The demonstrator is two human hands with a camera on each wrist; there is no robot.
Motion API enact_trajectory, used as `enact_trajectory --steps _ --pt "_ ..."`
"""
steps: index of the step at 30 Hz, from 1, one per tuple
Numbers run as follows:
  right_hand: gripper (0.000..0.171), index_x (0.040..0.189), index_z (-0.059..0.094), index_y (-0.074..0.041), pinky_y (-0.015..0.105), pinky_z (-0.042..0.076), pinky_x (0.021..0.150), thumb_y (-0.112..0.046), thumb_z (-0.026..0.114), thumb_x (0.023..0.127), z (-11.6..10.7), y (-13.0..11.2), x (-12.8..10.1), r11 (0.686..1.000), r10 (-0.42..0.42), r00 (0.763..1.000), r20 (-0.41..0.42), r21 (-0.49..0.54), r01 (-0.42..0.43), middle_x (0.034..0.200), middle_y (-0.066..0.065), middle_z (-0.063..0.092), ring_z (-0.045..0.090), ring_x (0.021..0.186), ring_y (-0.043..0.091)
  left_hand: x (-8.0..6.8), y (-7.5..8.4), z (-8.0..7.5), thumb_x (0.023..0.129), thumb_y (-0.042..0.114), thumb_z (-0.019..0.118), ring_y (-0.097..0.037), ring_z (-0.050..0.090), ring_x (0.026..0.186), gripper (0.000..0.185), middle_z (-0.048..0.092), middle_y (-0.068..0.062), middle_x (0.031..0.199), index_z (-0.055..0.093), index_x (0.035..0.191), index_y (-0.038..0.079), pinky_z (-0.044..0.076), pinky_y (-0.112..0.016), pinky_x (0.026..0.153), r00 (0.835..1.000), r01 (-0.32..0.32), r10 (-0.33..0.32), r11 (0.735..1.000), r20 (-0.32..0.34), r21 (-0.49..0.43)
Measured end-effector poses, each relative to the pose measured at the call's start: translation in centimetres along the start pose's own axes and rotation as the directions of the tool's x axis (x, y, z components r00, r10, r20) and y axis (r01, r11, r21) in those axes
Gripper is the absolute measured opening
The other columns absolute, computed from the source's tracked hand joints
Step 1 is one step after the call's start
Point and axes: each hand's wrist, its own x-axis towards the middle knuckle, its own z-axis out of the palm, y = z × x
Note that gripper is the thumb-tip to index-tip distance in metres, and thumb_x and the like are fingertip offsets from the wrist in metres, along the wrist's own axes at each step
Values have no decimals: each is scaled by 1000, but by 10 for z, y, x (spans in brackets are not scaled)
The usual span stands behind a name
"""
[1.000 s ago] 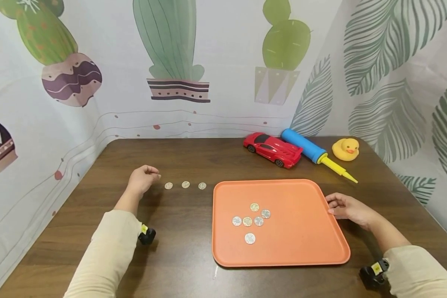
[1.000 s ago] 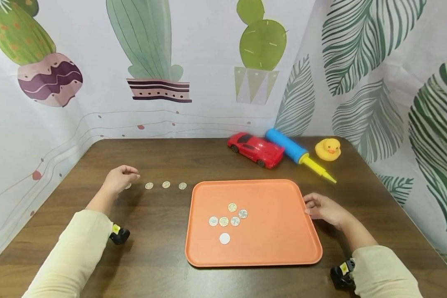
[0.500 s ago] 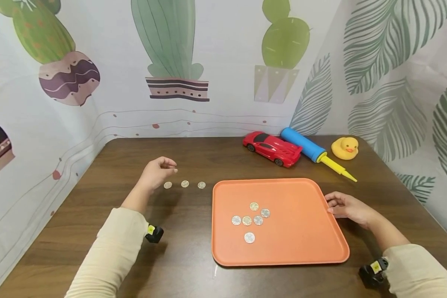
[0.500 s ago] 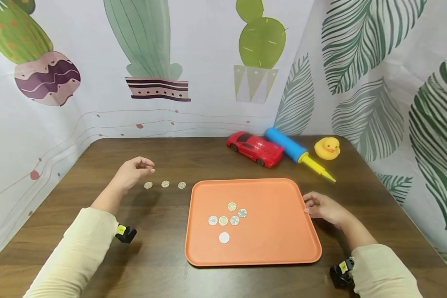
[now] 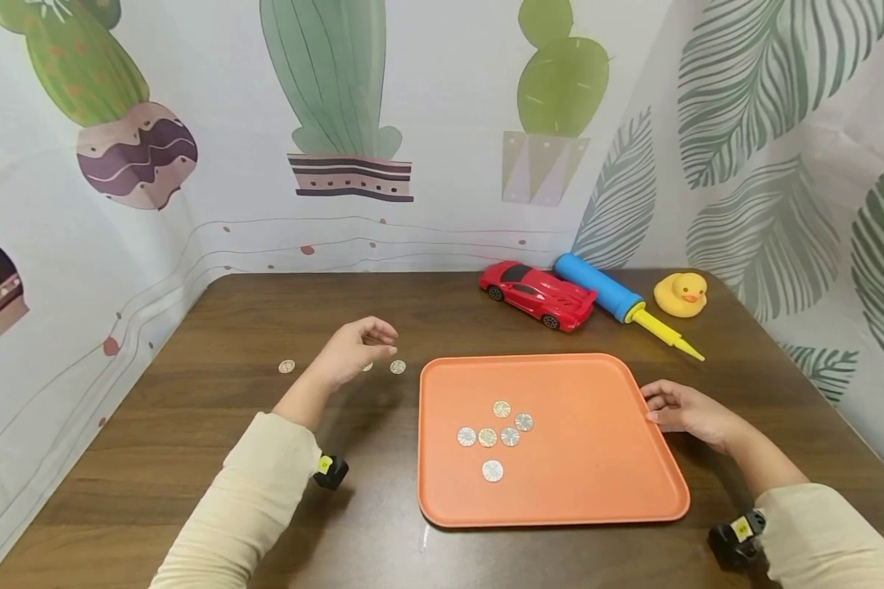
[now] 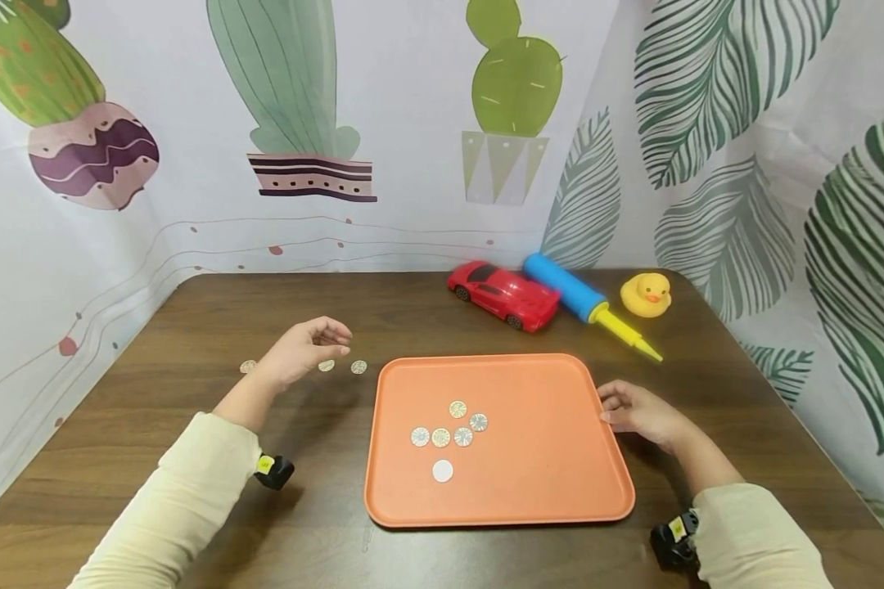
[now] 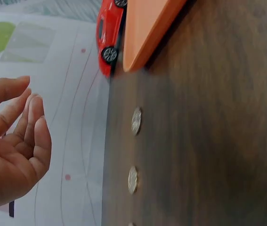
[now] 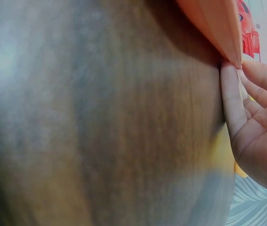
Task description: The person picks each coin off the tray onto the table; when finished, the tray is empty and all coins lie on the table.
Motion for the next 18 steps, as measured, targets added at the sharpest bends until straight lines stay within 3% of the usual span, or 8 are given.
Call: enact_trajectory --steps 8,18 --pt "44 112 22 23 27 46 71 -1 48 85 0 1 1 1000 4 1000 -6 -7 -4 90 11 50 54 79 13 3 5 29 76 3 61 -18 53 80 23 56 -14 91 55 98 -2 43 -29 69 987 -57 56 998 153 -1" --pt "45 113 23 22 27 46 71 -2 48 85 0 1 0 1000 27 1000 -16 -9 -27 90 11 49 54 79 14 9 15 58 74 2 61 -18 53 80 23 57 -18 91 55 96 -4 42 -26 73 944 -163 151 986 294 17"
